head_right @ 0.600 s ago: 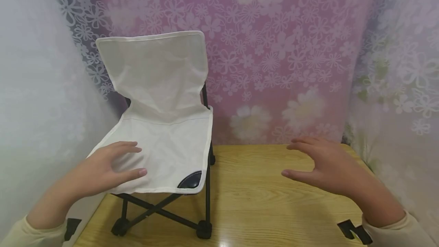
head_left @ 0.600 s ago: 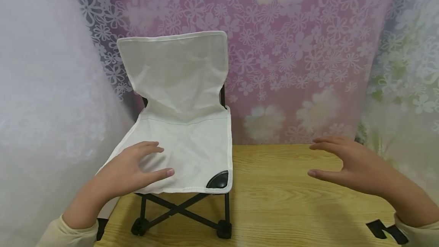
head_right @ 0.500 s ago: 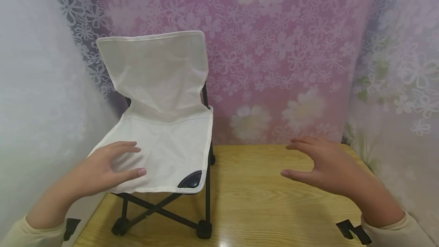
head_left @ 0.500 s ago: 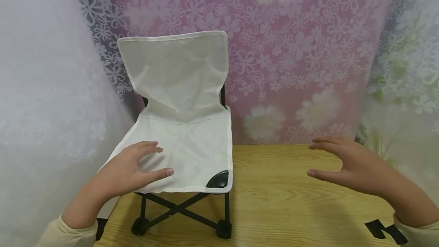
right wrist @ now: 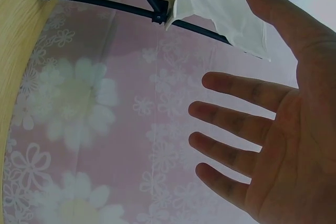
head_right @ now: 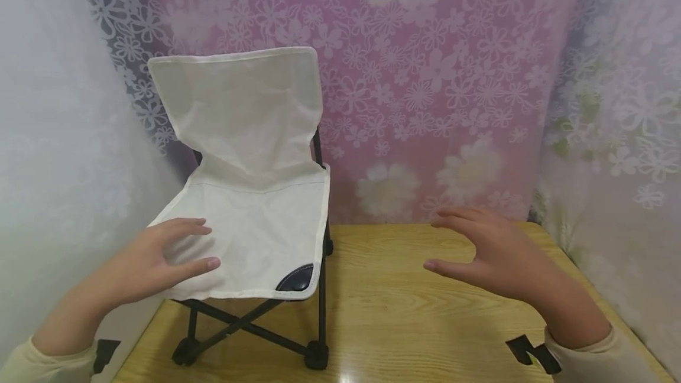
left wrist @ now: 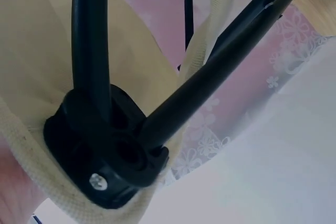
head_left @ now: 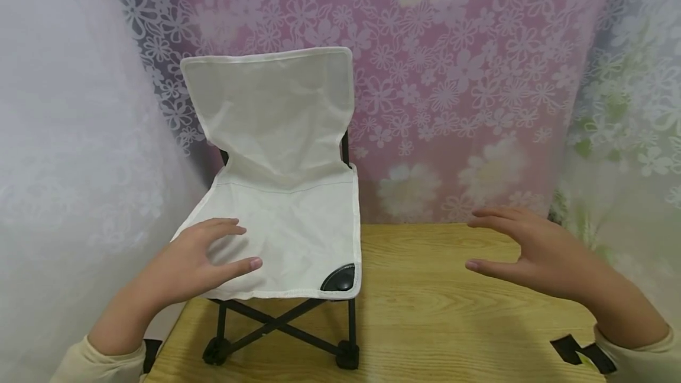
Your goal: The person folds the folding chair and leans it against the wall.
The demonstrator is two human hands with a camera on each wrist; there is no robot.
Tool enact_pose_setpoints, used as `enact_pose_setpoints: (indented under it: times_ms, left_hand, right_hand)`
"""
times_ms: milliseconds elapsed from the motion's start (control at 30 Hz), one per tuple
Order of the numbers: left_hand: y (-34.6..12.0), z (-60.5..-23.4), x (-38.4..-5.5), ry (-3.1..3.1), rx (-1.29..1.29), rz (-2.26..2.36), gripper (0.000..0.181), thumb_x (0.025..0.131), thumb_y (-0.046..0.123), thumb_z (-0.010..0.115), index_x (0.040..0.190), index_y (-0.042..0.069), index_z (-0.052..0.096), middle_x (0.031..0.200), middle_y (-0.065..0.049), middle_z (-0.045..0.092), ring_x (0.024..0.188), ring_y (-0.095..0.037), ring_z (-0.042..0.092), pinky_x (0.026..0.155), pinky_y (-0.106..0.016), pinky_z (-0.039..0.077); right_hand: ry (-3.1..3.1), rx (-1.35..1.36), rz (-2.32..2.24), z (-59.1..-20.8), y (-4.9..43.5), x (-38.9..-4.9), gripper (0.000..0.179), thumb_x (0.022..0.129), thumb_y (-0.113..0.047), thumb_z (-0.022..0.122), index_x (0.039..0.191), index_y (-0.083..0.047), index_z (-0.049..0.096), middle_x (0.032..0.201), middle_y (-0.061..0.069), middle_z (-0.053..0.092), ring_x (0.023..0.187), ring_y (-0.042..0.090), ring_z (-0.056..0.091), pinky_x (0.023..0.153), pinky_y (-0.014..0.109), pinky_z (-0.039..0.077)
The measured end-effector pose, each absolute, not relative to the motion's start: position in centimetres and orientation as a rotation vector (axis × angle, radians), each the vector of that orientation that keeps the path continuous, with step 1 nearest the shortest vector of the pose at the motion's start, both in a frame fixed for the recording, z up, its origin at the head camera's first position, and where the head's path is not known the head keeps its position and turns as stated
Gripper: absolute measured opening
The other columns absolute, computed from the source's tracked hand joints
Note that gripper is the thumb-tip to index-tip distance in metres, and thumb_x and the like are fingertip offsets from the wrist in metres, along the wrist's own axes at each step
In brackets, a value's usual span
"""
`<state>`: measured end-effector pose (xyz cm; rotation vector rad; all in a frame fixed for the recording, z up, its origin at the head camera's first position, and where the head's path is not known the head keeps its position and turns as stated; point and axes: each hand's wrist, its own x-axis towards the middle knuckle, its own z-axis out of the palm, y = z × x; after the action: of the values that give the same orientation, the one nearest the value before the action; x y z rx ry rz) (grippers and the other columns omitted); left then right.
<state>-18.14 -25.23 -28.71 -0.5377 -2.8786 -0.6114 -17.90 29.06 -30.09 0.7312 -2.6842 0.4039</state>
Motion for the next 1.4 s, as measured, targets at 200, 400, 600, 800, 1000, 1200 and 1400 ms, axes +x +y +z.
enact_pose_setpoints:
  times_ms: [200, 400, 600, 800, 1000, 1200, 1400]
  left_hand:
    - [-25.5, -28.7, -18.1, -2.89, -0.531, -0.633, 0.073, 0.09, 0.068, 0.073, 0.139, 0.015, 0.068, 0.158, -0.015, 0.055, 0.149, -0.043, 0.046, 0.115, -0.069, 0.039]
    - [-25.8, -29.0, -18.0, -2.885, -0.521, -0.669, 0.073, 0.091, 0.066, 0.074, 0.142, 0.015, 0.066, 0.157, -0.015, 0.056, 0.149, -0.043, 0.046, 0.114, -0.069, 0.04]
    - [-26.2, -29.2, -17.9, -2.828, -0.535, -0.719, 0.068, 0.091, 0.062, 0.077, 0.14, 0.015, 0.068, 0.152, -0.011, 0.062, 0.146, -0.04, 0.05, 0.114, -0.067, 0.04]
    - [-26.7, -29.5, -17.9, -2.81, -0.505, -0.766, 0.067, 0.091, 0.06, 0.078, 0.14, 0.016, 0.068, 0.151, -0.01, 0.062, 0.146, -0.038, 0.051, 0.115, -0.066, 0.04]
    - [-27.1, -30.1, -18.0, -2.742, -0.525, -0.818, 0.057, 0.09, 0.052, 0.082, 0.135, 0.018, 0.071, 0.143, -0.004, 0.068, 0.139, -0.031, 0.058, 0.113, -0.053, 0.044]
    - [-27.8, -30.6, -17.9, -2.632, -0.576, -0.809, 0.047, 0.088, 0.04, 0.088, 0.128, 0.019, 0.075, 0.137, -0.003, 0.072, 0.131, -0.026, 0.064, 0.103, -0.009, 0.038]
    - [-28.3, -30.9, -17.8, -2.573, -0.578, -0.83, 0.045, 0.086, 0.034, 0.09, 0.127, 0.021, 0.077, 0.135, -0.002, 0.073, 0.127, -0.009, 0.061, 0.101, -0.001, 0.034]
  right_hand:
    - [-2.647, 0.746, 0.436, -29.9, 28.6, -17.9, 0.064, 0.087, -0.052, 0.085, 0.142, -0.027, 0.066, 0.152, 0.004, 0.06, 0.139, 0.04, 0.055, 0.098, 0.067, 0.048]
    - [-2.626, 0.775, 0.443, -29.5, 27.9, -17.7, 0.065, 0.087, -0.051, 0.085, 0.144, -0.03, 0.064, 0.155, 0.002, 0.058, 0.14, 0.037, 0.054, 0.097, 0.066, 0.049]
    - [-2.619, 0.783, 0.423, -29.1, 26.9, -17.4, 0.063, 0.088, -0.053, 0.084, 0.143, -0.032, 0.064, 0.156, -0.002, 0.056, 0.142, 0.034, 0.055, 0.098, 0.065, 0.051]
    - [-2.578, 0.804, 0.493, -29.0, 26.3, -17.3, 0.064, 0.086, -0.046, 0.088, 0.144, -0.035, 0.063, 0.156, -0.008, 0.056, 0.143, 0.029, 0.055, 0.103, 0.063, 0.049]
    - [-2.542, 0.825, 0.511, -29.2, 26.0, -17.3, 0.064, 0.086, -0.042, 0.089, 0.144, -0.034, 0.063, 0.156, -0.011, 0.055, 0.142, 0.026, 0.056, 0.102, 0.06, 0.05]
    - [-2.519, 0.83, 0.509, -29.5, 25.7, -17.3, 0.065, 0.085, -0.04, 0.09, 0.144, -0.036, 0.062, 0.158, -0.012, 0.053, 0.142, 0.023, 0.055, 0.104, 0.053, 0.049]
    - [-2.51, 0.826, 0.51, -29.6, 25.5, -17.1, 0.067, 0.085, -0.039, 0.091, 0.145, -0.036, 0.062, 0.159, -0.014, 0.052, 0.143, 0.021, 0.055, 0.103, 0.049, 0.047]
